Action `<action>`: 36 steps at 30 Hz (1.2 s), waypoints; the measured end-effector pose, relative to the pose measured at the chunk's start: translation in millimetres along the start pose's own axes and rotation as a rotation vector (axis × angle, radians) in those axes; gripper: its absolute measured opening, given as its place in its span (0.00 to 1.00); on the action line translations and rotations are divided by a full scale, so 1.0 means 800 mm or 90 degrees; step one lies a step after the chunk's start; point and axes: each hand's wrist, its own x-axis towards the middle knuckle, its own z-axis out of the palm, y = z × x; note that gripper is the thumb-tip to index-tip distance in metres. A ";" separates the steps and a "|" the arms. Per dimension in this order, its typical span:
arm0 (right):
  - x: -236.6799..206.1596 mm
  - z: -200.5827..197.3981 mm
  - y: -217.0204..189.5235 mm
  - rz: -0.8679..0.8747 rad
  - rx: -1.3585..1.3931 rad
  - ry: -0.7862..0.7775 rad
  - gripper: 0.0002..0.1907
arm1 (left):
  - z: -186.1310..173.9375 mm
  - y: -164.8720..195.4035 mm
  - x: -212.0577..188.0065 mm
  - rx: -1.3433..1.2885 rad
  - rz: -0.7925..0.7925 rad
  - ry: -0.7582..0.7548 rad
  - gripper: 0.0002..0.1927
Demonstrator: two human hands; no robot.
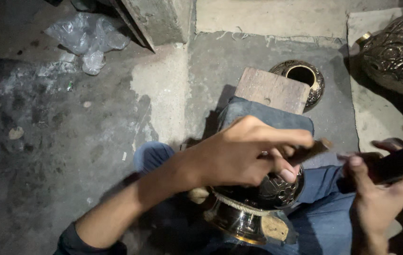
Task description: The person sits cross-legged and uses a small chisel and a wooden mallet to engrave a decorative pattern on a polished metal vessel. They repeatedly tap the chisel along the surface, rotating the vessel to access different areas.
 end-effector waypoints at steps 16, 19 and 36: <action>0.036 -0.062 0.003 -0.005 -0.290 -0.179 0.14 | 0.005 0.007 0.015 0.049 -0.058 -0.112 0.24; 0.032 -0.058 -0.015 -0.021 -0.361 -0.186 0.16 | 0.008 0.003 0.021 0.087 0.017 -0.116 0.25; -0.078 -0.053 0.055 -0.120 -0.108 0.076 0.15 | -0.002 0.002 0.049 0.070 0.053 -0.343 0.26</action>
